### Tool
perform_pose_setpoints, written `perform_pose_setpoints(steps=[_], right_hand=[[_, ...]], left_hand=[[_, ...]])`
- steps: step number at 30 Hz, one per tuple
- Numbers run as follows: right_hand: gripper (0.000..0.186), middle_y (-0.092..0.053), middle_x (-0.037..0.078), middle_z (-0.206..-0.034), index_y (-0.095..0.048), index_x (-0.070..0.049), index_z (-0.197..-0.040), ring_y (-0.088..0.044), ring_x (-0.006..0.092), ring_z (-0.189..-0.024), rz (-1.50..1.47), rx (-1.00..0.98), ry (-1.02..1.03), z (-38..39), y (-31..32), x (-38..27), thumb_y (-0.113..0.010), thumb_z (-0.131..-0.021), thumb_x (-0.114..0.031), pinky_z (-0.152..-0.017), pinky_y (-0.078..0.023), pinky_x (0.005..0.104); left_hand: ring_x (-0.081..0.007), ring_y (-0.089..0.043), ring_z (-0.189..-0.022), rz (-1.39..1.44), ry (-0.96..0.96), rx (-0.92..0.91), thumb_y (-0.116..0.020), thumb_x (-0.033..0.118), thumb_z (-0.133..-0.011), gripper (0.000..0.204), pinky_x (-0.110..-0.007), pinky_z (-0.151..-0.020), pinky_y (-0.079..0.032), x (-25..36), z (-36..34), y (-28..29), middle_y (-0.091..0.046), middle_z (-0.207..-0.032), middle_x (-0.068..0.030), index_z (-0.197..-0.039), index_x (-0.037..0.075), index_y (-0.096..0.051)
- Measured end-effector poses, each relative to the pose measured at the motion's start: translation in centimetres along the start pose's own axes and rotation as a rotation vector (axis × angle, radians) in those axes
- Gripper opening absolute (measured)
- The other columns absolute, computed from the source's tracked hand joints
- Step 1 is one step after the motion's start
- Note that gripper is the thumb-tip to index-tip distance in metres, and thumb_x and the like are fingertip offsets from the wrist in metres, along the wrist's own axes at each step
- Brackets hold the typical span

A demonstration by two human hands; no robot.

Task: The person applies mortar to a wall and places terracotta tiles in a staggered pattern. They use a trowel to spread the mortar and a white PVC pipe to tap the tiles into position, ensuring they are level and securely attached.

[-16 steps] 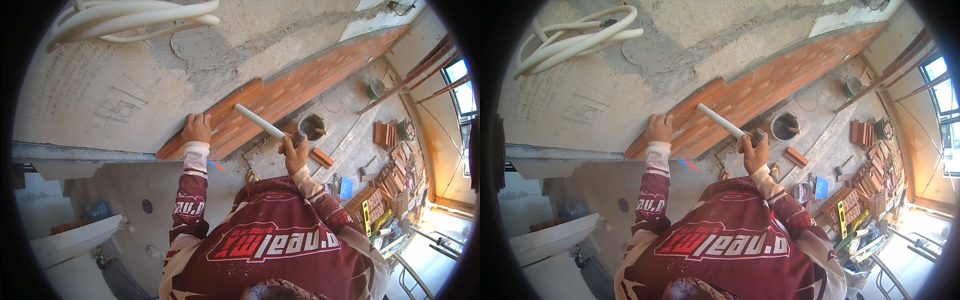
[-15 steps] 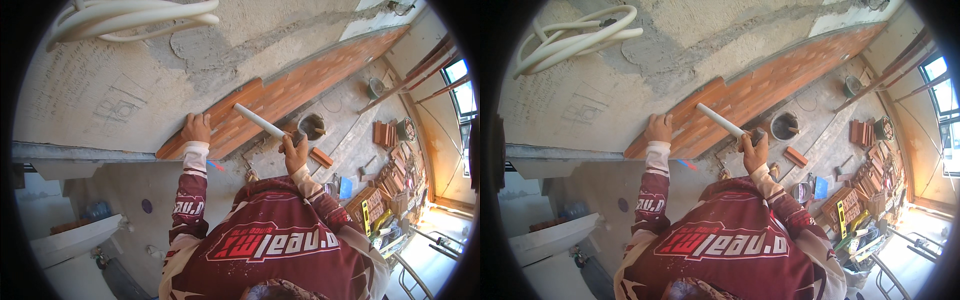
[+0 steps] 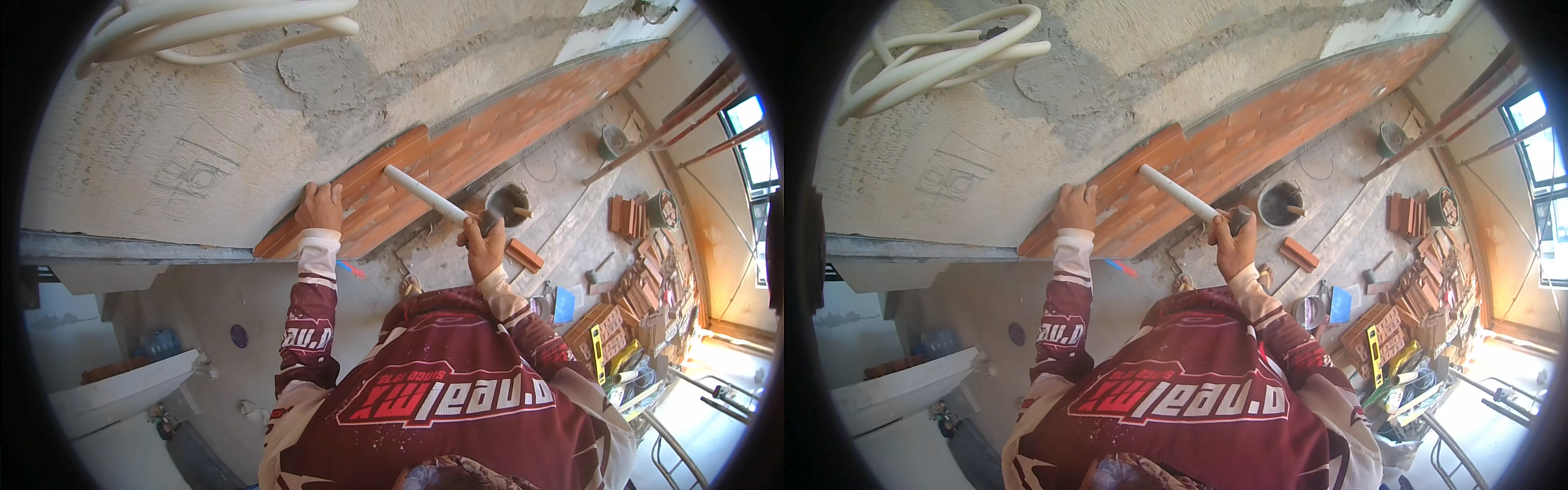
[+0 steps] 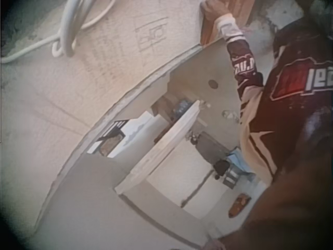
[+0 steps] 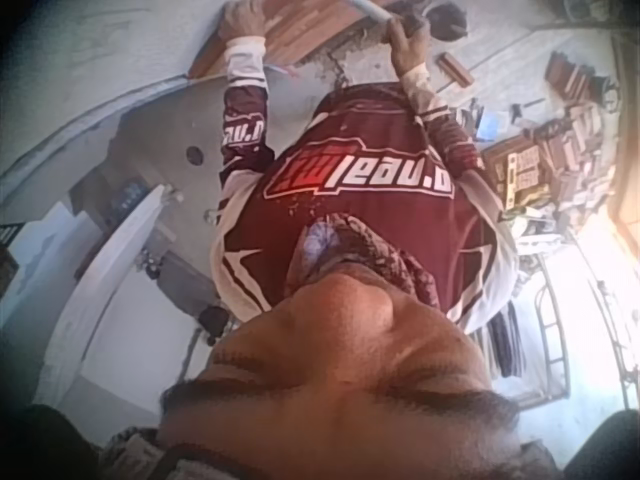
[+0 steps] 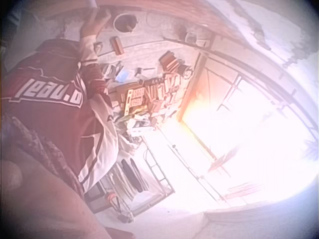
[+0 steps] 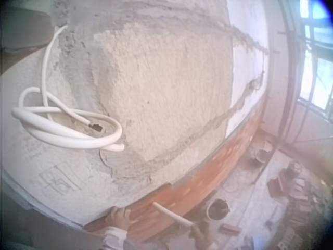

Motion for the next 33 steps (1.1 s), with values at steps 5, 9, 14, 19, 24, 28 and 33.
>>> perform_pose_setpoints(steps=[5, 9, 14, 19, 24, 28, 33], right_hand=[[0.025, -0.061, 0.013, -0.097, -0.040, -0.003, -0.109, -0.056, 0.0132, -0.060, -0.062, 0.080, -0.049, -0.1, 2.5, 0.9, -0.059, -0.094, -0.011, -0.054, -0.048, 0.0271], [0.025, -0.059, 0.007, -0.080, -0.041, -0.004, -0.108, -0.056, 0.0130, -0.060, -0.040, 0.238, 0.049, -0.9, 5.3, -0.3, -0.060, -0.095, -0.015, -0.052, -0.044, 0.0259], [0.025, -0.057, 0.006, -0.075, -0.042, -0.004, -0.106, -0.055, 0.0125, -0.058, -0.030, 0.267, 0.091, -2.4, 5.6, -1.3, -0.061, -0.095, -0.017, -0.052, -0.043, 0.0255], [0.025, -0.057, 0.007, -0.079, -0.043, -0.003, -0.106, -0.056, 0.0133, -0.059, -0.080, 0.242, 0.074, -2.8, 3.7, -0.9, -0.061, -0.095, -0.016, -0.054, -0.044, 0.0265], [0.024, -0.057, 0.007, -0.080, -0.043, -0.003, -0.105, -0.056, 0.0136, -0.060, -0.095, 0.243, 0.048, -2.7, 3.8, -1.4, -0.061, -0.095, -0.017, -0.055, -0.045, 0.0279], [0.024, -0.057, 0.007, -0.080, -0.044, -0.003, -0.104, -0.055, 0.0137, -0.060, -0.067, 0.237, 0.055, -2.7, 3.7, -1.6, -0.060, -0.096, -0.017, -0.056, -0.046, 0.0282], [0.023, -0.057, 0.007, -0.079, -0.044, -0.002, -0.103, -0.055, 0.0136, -0.060, -0.071, 0.249, 0.079, -2.7, 3.8, -1.5, -0.060, -0.095, -0.017, -0.056, -0.047, 0.0281]], left_hand=[[-0.0328, -0.063, -0.082, 0.009, -0.020, -0.015, -0.061, 0.033, -0.091, 0.020, -0.046, -0.066, -0.051, -0.7, 0.0, -0.1, -0.059, -0.093, -0.0073, -0.091, 0.014, -0.068], [-0.0334, -0.063, -0.084, 0.049, -0.029, -0.023, -0.061, 0.030, -0.090, 0.017, -0.046, -0.068, -0.051, -0.5, -0.1, 0.3, -0.060, -0.095, -0.0075, -0.092, 0.014, -0.068], [-0.0338, -0.063, -0.083, 0.031, -0.042, -0.031, -0.060, 0.028, -0.091, 0.017, -0.045, -0.068, -0.052, -0.3, -0.2, 0.1, -0.060, -0.094, -0.0084, -0.091, 0.012, -0.067], [-0.0335, -0.064, -0.081, 0.005, -0.068, -0.008, -0.058, 0.026, -0.093, 0.019, -0.044, -0.066, -0.053, 0.1, -0.1, 0.6, -0.059, -0.092, -0.0089, -0.086, 0.010, -0.063], [-0.0335, -0.064, -0.081, 0.028, -0.079, 0.017, -0.059, 0.026, -0.093, 0.017, -0.044, -0.066, -0.053, -0.1, 0.0, 0.4, -0.058, -0.093, -0.0087, -0.087, 0.010, -0.063], [-0.0334, -0.064, -0.081, 0.046, -0.092, 0.039, -0.059, 0.026, -0.092, 0.017, -0.044, -0.066, -0.053, -0.3, 0.1, 0.3, -0.059, -0.094, -0.0085, -0.088, 0.010, -0.063], [-0.0335, -0.064, -0.081, 0.047, -0.093, 0.041, -0.060, 0.026, -0.092, 0.015, -0.043, -0.065, -0.053, -0.3, 0.1, 0.4, -0.059, -0.094, -0.0086, -0.089, 0.011, -0.064]])
Point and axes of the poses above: each hand's wrist, its own z-axis away from the middle knuckle, its own y-axis out of the back of the hand, x = y × z, the point moved 7 cm from there along -z, towards the middle knuckle
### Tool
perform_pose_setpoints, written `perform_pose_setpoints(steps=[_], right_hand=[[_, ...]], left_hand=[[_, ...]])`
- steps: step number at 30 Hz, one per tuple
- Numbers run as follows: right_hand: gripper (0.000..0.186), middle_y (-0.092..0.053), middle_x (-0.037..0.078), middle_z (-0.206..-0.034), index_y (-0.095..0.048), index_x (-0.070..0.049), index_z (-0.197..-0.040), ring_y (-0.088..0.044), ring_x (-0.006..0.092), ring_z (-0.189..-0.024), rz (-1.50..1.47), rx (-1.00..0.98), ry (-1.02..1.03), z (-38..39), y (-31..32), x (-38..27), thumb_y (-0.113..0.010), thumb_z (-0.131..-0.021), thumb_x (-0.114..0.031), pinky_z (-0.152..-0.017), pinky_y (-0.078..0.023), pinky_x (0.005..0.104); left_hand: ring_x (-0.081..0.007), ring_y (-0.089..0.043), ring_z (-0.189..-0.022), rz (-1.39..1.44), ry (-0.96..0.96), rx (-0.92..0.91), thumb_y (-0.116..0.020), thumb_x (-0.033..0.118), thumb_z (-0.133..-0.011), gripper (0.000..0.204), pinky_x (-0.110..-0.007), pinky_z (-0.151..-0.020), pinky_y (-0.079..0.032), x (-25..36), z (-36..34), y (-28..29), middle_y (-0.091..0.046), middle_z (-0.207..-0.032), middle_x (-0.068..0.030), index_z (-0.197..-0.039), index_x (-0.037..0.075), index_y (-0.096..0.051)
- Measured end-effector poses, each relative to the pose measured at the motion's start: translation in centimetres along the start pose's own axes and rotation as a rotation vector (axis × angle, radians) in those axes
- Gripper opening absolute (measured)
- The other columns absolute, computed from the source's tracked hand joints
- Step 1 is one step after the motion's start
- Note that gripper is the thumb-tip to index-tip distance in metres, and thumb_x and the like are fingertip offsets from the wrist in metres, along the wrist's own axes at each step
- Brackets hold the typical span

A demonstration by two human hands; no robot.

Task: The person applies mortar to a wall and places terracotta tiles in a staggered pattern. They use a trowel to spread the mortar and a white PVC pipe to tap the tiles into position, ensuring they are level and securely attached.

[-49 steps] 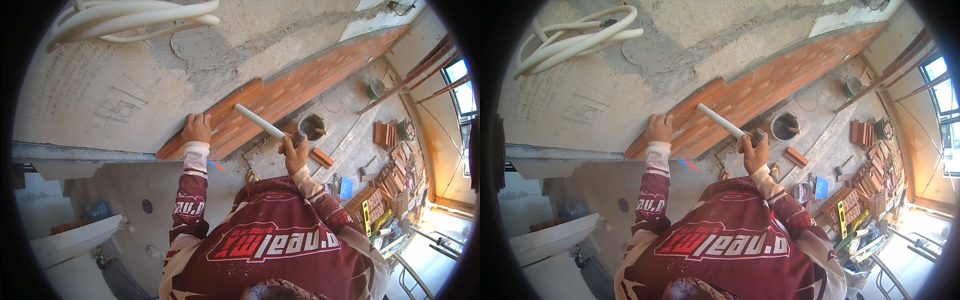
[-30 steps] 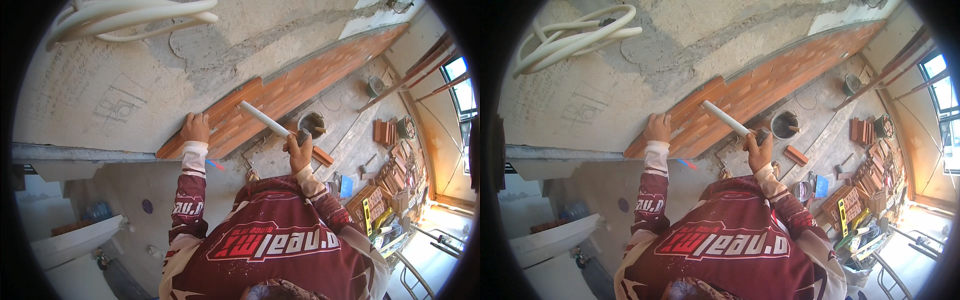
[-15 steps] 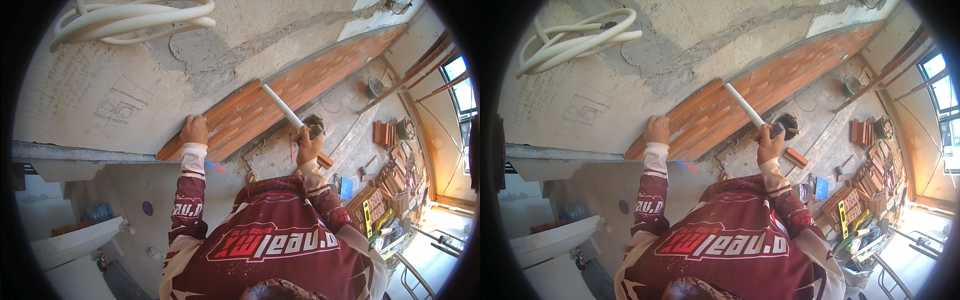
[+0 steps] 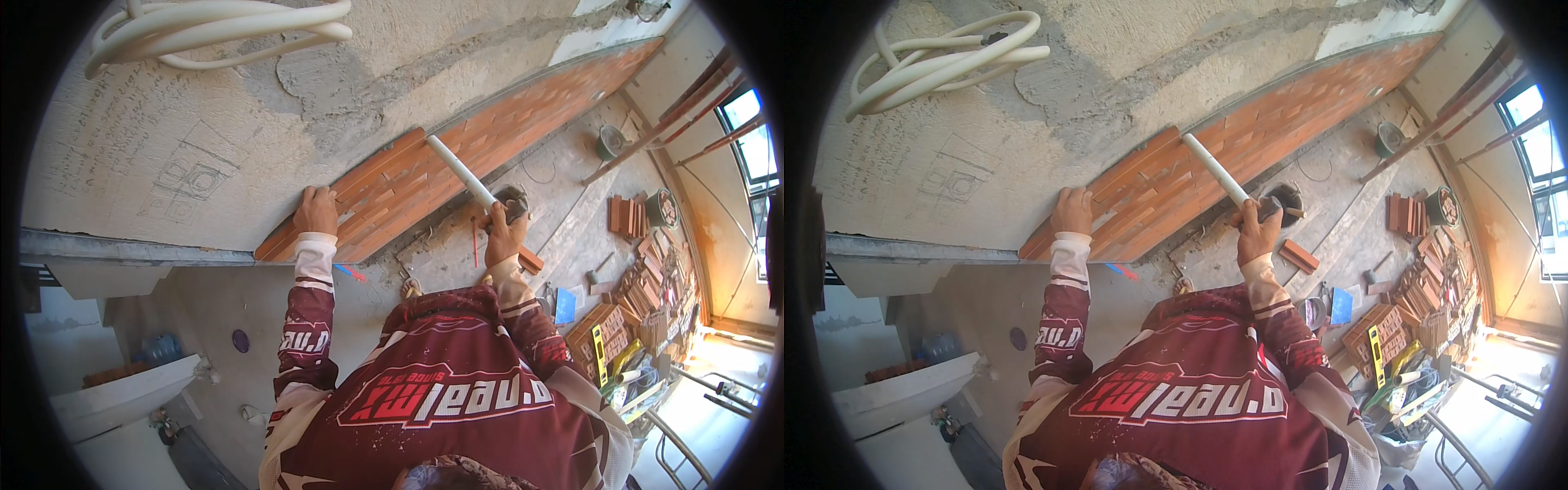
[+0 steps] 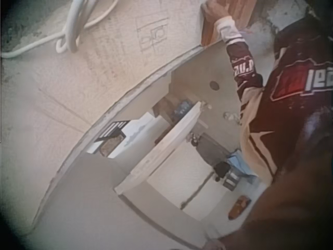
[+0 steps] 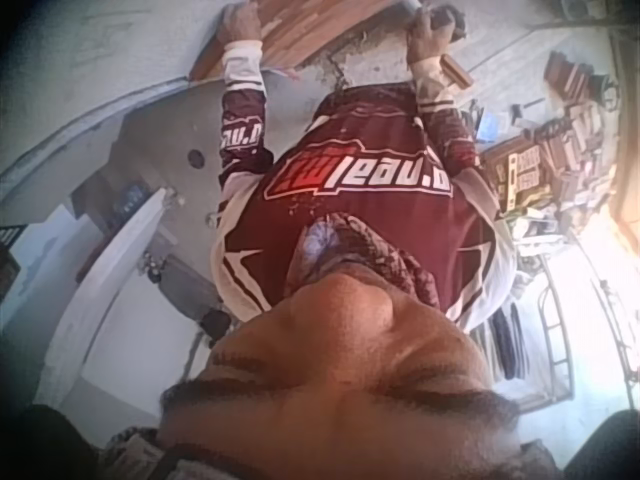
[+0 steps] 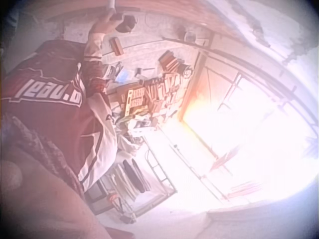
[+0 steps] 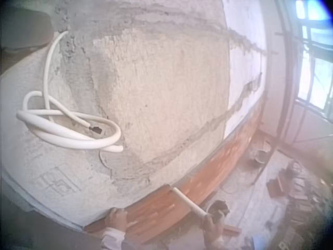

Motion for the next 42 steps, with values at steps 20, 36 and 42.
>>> perform_pose_setpoints(steps=[20, 36, 42], right_hand=[[0.023, -0.056, 0.009, -0.085, -0.044, -0.001, -0.104, -0.056, 0.0134, -0.062, 0.000, -0.017, -0.030, 0.3, -0.2, 0.3, -0.061, -0.095, -0.015, -0.056, -0.048, 0.0281], [0.023, -0.058, 0.011, -0.084, -0.043, 0.000, -0.104, -0.058, 0.0150, -0.061, 0.023, -0.040, -0.018, 0.2, -0.4, -0.2, -0.059, -0.096, -0.014, -0.055, -0.049, 0.0284], [0.022, -0.058, 0.010, -0.082, -0.042, -0.001, -0.103, -0.057, 0.0148, -0.060, 0.024, -0.020, -0.026, 0.3, -0.4, -0.3, -0.059, -0.096, -0.013, -0.055, -0.049, 0.0283]], left_hand=[[-0.0344, -0.061, -0.091, 0.110, -0.017, -0.054, -0.058, 0.019, -0.091, 0.015, -0.044, -0.074, -0.051, -0.8, -0.1, -0.2, -0.061, -0.098, -0.0112, -0.098, 0.009, -0.066], [-0.0349, -0.061, -0.089, 0.146, -0.049, -0.042, -0.062, 0.015, -0.088, 0.015, -0.043, -0.074, -0.050, -0.9, -0.1, 0.2, -0.062, -0.097, -0.0119, -0.099, 0.008, -0.067], [-0.0346, -0.062, -0.089, 0.146, -0.046, -0.051, -0.063, 0.015, -0.088, 0.014, -0.043, -0.074, -0.050, -0.6, -0.2, 0.3, -0.062, -0.096, -0.0118, -0.099, 0.007, -0.068]])
Point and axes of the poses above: each hand's wrist, its own z-axis away from the middle knuckle, its own y-axis out of the back of the hand, x = y × z, the point moved 7 cm from there along -z, towards the middle knuckle
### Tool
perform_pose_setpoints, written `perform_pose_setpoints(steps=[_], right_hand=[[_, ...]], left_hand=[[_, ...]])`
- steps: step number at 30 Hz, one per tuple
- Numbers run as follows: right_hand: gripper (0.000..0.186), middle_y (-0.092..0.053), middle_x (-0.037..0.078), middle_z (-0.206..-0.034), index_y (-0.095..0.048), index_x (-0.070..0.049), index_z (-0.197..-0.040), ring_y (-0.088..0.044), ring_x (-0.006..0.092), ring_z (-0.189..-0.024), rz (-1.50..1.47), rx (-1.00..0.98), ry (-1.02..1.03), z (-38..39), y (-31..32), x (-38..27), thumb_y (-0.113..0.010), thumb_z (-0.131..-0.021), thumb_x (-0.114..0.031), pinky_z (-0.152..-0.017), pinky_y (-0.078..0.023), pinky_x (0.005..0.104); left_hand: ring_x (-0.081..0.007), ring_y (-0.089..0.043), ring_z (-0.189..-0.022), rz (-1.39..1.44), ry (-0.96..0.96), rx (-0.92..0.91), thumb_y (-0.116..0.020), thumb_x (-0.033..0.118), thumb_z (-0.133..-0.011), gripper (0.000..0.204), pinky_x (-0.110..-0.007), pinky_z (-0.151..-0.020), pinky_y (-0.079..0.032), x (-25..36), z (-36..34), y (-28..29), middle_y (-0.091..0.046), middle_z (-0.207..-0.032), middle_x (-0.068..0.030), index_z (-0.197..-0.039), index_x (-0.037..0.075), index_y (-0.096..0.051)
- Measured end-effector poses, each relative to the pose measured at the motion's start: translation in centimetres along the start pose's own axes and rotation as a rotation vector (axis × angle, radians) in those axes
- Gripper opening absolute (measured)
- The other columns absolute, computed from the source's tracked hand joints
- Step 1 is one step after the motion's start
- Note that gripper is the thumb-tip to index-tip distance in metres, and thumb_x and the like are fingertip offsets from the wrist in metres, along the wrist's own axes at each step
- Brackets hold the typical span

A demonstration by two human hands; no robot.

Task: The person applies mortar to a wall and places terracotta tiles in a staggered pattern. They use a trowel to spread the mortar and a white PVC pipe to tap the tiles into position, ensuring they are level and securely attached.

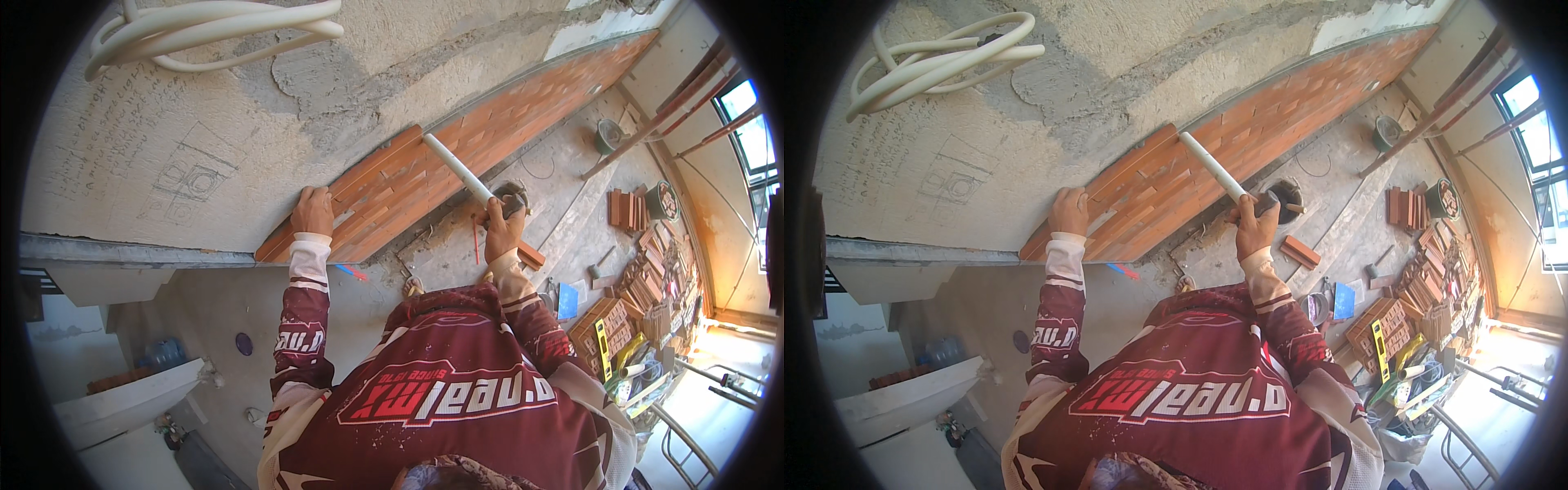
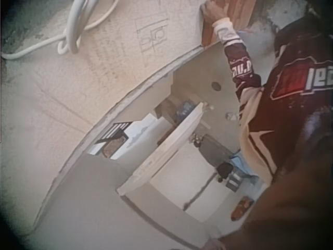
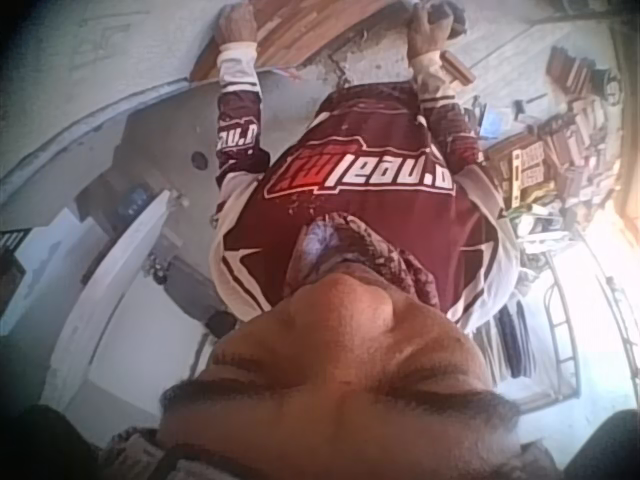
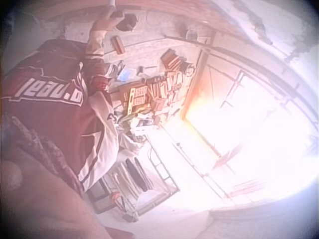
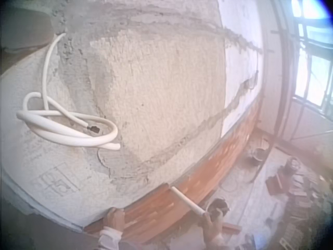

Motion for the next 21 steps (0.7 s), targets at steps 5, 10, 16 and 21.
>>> perform_pose_setpoints(steps=[5, 10, 16, 21], right_hand=[[0.028, -0.055, 0.009, -0.092, -0.042, -0.002, -0.113, -0.060, 0.0144, -0.065, 0.035, -0.038, -0.013, -0.4, 0.4, 1.1, -0.059, -0.096, -0.015, -0.056, -0.051, 0.0277], [0.028, -0.056, 0.009, -0.092, -0.042, -0.002, -0.112, -0.060, 0.0144, -0.065, 0.037, -0.031, -0.013, -0.4, 0.5, 1.0, -0.059, -0.096, -0.017, -0.056, -0.051, 0.0277], [0.023, -0.059, 0.013, -0.094, -0.041, -0.002, -0.104, -0.058, 0.0149, -0.062, -0.022, -0.010, -0.031, -0.1, 0.3, 0.9, -0.059, -0.095, -0.013, -0.054, -0.049, 0.0286], [0.023, -0.060, 0.013, -0.095, -0.041, -0.003, -0.104, -0.058, 0.0150, -0.062, 0.010, -0.020, -0.022, -0.2, 0.4, 0.7, -0.060, -0.095, -0.013, -0.054, -0.049, 0.0285]], left_hand=[[-0.0347, -0.061, -0.089, 0.004, -0.005, 0.016, -0.062, 0.015, -0.088, 0.014, -0.043, -0.074, -0.050, -0.2, 0.1, -0.1, -0.062, -0.096, -0.0121, -0.098, 0.008, -0.068], [-0.0344, -0.062, -0.088, -0.009, 0.018, 0.019, -0.063, 0.016, -0.088, 0.015, -0.043, -0.074, -0.051, 0.2, 0.2, 0.0, -0.062, -0.095, -0.0117, -0.098, 0.008, -0.069], [-0.0340, -0.062, -0.087, -0.017, 0.035, 0.017, -0.064, 0.022, -0.088, 0.016, -0.044, -0.072, -0.051, 0.0, 0.2, -0.1, -0.062, -0.096, -0.0105, -0.096, 0.009, -0.070], [-0.0339, -0.062, -0.086, -0.065, 0.073, 0.010, -0.063, 0.025, -0.089, 0.018, -0.044, -0.071, -0.051, 0.5, 0.0, -0.2, -0.061, -0.094, -0.0106, -0.092, 0.009, -0.070]])
Point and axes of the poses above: each hand's wrist, its own z-axis away from the middle knuckle, its own y-axis out of the back of the hand, x = y × z, the point moved 7 cm from there along -z, towards the middle knuckle
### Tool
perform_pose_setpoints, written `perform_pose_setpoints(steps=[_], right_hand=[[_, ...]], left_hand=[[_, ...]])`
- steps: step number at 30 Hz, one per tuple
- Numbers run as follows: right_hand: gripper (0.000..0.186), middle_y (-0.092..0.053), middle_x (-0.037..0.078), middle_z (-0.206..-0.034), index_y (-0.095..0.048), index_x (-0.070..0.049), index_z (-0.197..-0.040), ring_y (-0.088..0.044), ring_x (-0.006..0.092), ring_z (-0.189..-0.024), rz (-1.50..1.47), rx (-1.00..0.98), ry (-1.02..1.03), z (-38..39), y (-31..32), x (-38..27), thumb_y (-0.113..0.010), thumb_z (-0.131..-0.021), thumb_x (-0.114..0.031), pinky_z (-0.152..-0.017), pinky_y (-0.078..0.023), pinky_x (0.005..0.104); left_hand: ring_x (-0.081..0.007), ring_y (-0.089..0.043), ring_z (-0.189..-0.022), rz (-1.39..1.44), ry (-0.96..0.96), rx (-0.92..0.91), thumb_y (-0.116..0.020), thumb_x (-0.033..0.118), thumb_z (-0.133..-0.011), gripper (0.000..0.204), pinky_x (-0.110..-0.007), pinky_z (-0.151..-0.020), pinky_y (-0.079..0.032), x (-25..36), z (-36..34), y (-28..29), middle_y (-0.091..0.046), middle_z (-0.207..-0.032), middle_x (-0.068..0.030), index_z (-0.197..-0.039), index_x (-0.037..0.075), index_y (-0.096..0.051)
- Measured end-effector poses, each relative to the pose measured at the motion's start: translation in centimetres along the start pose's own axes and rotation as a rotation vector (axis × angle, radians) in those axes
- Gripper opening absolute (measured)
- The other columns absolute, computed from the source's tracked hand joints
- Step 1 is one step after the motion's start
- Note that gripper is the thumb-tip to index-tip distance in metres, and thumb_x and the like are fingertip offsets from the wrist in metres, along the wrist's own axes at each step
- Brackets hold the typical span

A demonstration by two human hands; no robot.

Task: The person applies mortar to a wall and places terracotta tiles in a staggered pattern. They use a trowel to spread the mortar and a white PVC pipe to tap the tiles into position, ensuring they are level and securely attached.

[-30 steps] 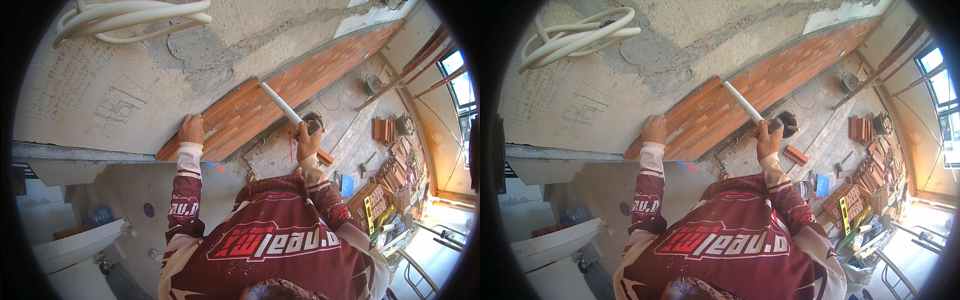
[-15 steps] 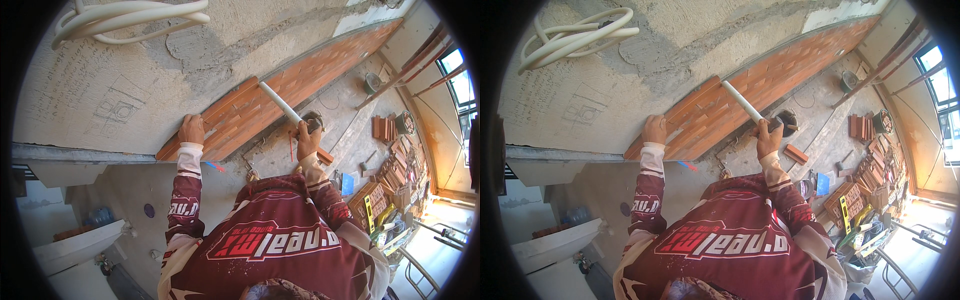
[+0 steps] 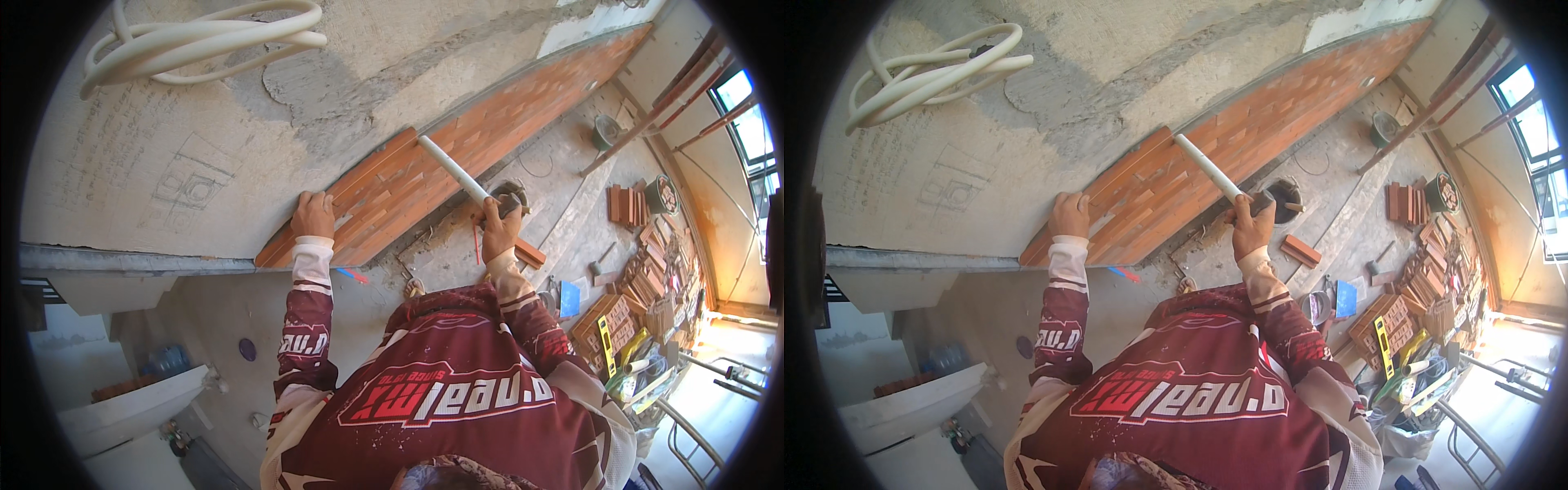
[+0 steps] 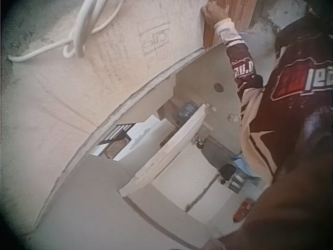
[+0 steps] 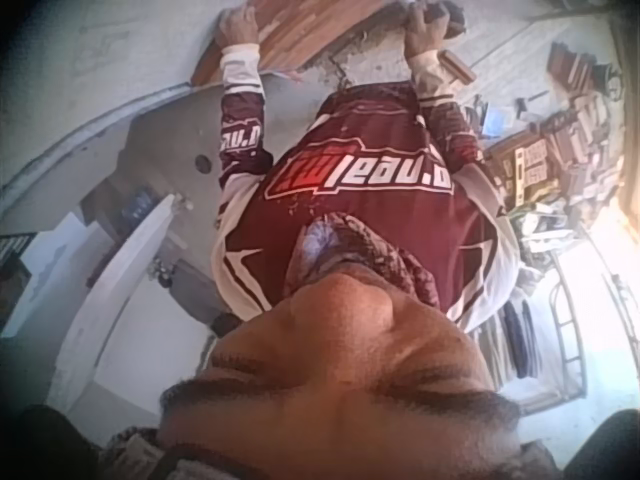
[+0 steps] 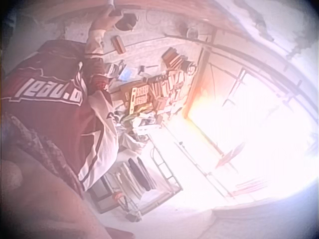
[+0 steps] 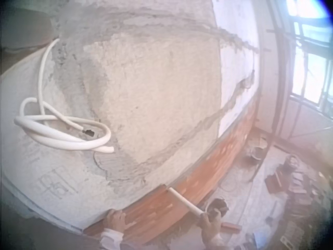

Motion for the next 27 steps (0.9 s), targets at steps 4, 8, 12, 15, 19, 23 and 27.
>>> perform_pose_setpoints(steps=[4, 8, 12, 15, 19, 23, 27], right_hand=[[0.024, -0.059, 0.013, -0.094, -0.041, -0.003, -0.104, -0.058, 0.0150, -0.062, -0.001, 0.002, 0.006, 0.0, 0.1, 0.3, -0.060, -0.095, -0.014, -0.054, -0.049, 0.0283], [0.024, -0.059, 0.012, -0.093, -0.041, -0.003, -0.104, -0.058, 0.0146, -0.062, -0.030, 0.013, 0.036, 0.0, 0.0, 0.4, -0.060, -0.095, -0.014, -0.054, -0.049, 0.0280], [0.021, -0.056, 0.007, -0.081, -0.042, -0.004, -0.105, -0.055, 0.0126, -0.061, 0.009, 0.013, 0.052, 0.1, -0.2, 0.2, -0.059, -0.096, -0.015, -0.053, -0.046, 0.0259], [0.019, -0.054, 0.004, -0.074, -0.042, -0.005, -0.103, -0.054, 0.0117, -0.059, 0.022, 0.020, 0.038, 0.3, -0.4, -0.1, -0.057, -0.097, -0.015, -0.053, -0.044, 0.0248], [0.027, -0.057, 0.010, -0.092, -0.041, -0.003, -0.107, -0.057, 0.0140, -0.062, 0.012, 0.007, 0.050, 0.2, -0.4, 0.1, -0.061, -0.094, -0.016, -0.055, -0.049, 0.0276], [0.020, -0.055, 0.005, -0.073, -0.041, -0.005, -0.102, -0.053, 0.0117, -0.059, 0.014, 0.034, 0.054, 0.4, -0.8, -0.5, -0.058, -0.096, -0.013, -0.054, -0.044, 0.0256], [0.021, -0.055, 0.005, -0.073, -0.040, -0.005, -0.103, -0.053, 0.0116, -0.059, 0.030, 0.035, 0.056, 0.4, -0.7, -0.6, -0.058, -0.096, -0.013, -0.055, -0.044, 0.0258]], left_hand=[[-0.0342, -0.062, -0.085, -0.018, -0.003, -0.003, -0.062, 0.025, -0.089, 0.018, -0.044, -0.071, -0.051, 0.0, 0.0, 0.0, -0.061, -0.092, -0.0110, -0.090, 0.009, -0.069], [-0.0350, -0.062, -0.084, -0.022, -0.010, 0.000, -0.062, 0.026, -0.089, 0.018, -0.045, -0.070, -0.050, -0.1, 0.0, -0.2, -0.061, -0.093, -0.0114, -0.090, 0.009, -0.069], [-0.0352, -0.061, -0.082, -0.033, -0.007, 0.002, -0.061, 0.026, -0.090, 0.019, -0.045, -0.069, -0.050, -0.2, -0.1, -0.3, -0.060, -0.092, -0.0120, -0.087, 0.009, -0.069], [-0.0354, -0.061, -0.082, -0.021, -0.011, 0.009, -0.061, 0.026, -0.089, 0.019, -0.046, -0.069, -0.049, -0.3, -0.1, -0.6, -0.059, -0.090, -0.0125, -0.086, 0.009, -0.068], [-0.0357, -0.060, -0.081, 0.003, -0.023, 0.019, -0.061, 0.026, -0.089, 0.018, -0.046, -0.068, -0.049, -0.6, -0.2, -1.0, -0.059, -0.090, -0.0124, -0.085, 0.009, -0.068], [-0.0355, -0.060, -0.081, 0.018, -0.010, 0.016, -0.061, 0.025, -0.089, 0.019, -0.046, -0.068, -0.048, -0.8, -0.2, -1.1, -0.059, -0.091, -0.0119, -0.084, 0.008, -0.067], [-0.0358, -0.061, -0.082, -0.002, -0.022, 0.004, -0.059, 0.027, -0.091, 0.020, -0.046, -0.069, -0.050, -1.0, -0.3, -1.5, -0.059, -0.093, -0.0112, -0.086, 0.008, -0.067]])
Point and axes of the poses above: each hand's wrist, its own z-axis away from the middle knuckle, its own y-axis out of the back of the hand, x = y × z, the point moved 7 cm from there along -z, towards the middle knuckle
